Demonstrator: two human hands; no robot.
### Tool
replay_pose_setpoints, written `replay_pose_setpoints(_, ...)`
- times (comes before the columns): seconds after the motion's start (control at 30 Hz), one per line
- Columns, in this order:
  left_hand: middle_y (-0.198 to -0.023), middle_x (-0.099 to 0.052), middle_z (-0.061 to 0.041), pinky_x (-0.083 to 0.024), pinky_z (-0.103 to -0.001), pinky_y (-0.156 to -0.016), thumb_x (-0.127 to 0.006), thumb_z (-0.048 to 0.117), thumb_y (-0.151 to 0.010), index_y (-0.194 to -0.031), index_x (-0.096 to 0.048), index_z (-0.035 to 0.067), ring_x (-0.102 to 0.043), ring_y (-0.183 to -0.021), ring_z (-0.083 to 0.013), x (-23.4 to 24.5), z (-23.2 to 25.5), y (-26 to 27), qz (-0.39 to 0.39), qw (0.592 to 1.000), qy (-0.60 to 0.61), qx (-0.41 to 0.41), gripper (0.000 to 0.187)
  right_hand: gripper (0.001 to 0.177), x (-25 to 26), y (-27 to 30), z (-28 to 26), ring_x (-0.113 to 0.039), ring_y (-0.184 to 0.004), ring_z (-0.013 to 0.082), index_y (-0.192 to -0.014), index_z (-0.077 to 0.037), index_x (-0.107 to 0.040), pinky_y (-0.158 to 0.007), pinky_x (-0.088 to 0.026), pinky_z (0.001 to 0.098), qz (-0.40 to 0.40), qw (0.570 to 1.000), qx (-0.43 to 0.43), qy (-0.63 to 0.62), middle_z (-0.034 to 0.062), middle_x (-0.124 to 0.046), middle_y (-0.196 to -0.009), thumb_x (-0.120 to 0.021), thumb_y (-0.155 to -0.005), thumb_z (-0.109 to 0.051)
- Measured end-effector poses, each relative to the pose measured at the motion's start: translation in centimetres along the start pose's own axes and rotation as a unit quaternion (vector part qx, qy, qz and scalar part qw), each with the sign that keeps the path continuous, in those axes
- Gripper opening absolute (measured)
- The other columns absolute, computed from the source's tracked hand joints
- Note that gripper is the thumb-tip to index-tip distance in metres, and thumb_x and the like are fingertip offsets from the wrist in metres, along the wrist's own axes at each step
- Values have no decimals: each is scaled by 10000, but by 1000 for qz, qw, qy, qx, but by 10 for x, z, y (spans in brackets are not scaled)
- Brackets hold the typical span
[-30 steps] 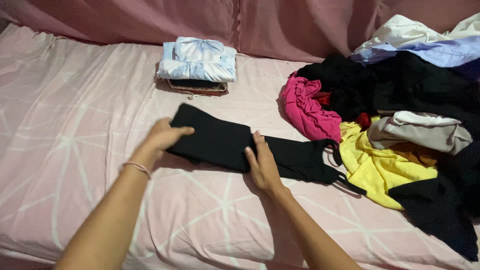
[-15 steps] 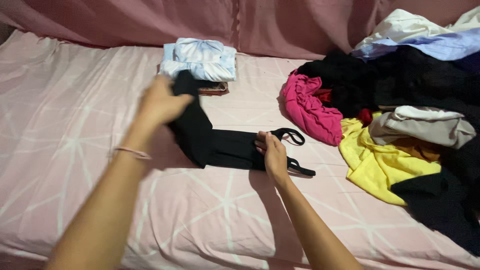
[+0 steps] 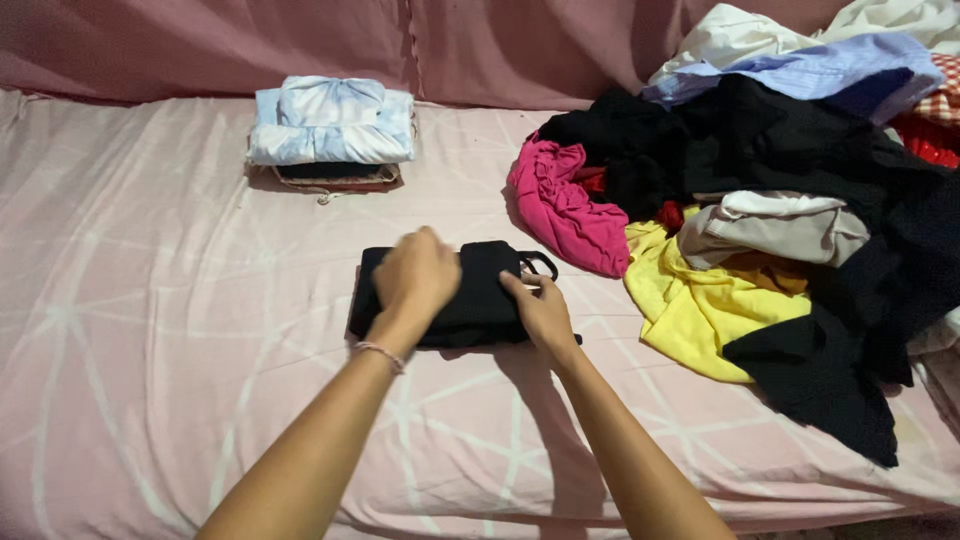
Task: The person folds several garments on a bed, including a tie-dye top and black pants. They smooth each item, fold it into a compact rectangle, and place it on a growing stack. The person handles each piece one at a time from a pile of clothes.
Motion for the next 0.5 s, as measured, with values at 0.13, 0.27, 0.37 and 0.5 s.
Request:
replay_pose_setpoints(0.13,-1061,-729,-153,-512,-503,-940,-608,272,-966,-979,-725,50,-665,-1086,-375,-1,-34,-6,50,996,16,-67,252,439,4,22,-31,-640,-1082,303,-1209,-10,-622,-963,-468,376,93,961,213,152,167,-683,-1151,-731,-880,-280)
replay_pose_setpoints(0.27,-1231,-697,-165,-403,-509,-1115,-572,211,-964,-1115,-733,57,-589,-1240,-375,-25,-45,-10,44,979,9,-200,269,293,-9,26,-49,-593,-1262,321,-1237,-68,-637,-1124,-420,431,59,886,369,274,129,-674,-1279,-619,-977,-202)
replay_pose_setpoints(0.37,-1440,-579,-181,-247,-540,-1197,-508,221,-1006,-1296,-637,20,-449,-1397,-391,-56,-39,0,30,957,-10,-289,376,367,-37,18,-47,-460,-1425,355,-1329,-43,-611,-1215,-304,513,-12,804,461,375,135,-610,-1404,-546,-985,-154)
replay_pose_setpoints(0.5,-1581,-423,-157,-159,-523,-1224,-404,332,-1057,-1507,-447,47,-316,-1492,-362,-76,-45,17,-55,956,-25,-288,534,464,-38,9,-23,-342,-1485,370,-1431,-22,-543,-1211,-213,538,-61,846,394,355,161,-502,-1525,-484,-1030,-247)
Point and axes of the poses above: each hand's wrist, its own y-axis away from the middle knuckle, its own x-axis out of the back of the hand, z = x × y, the point moved 3 cm from there along -y, towards the middle knuckle
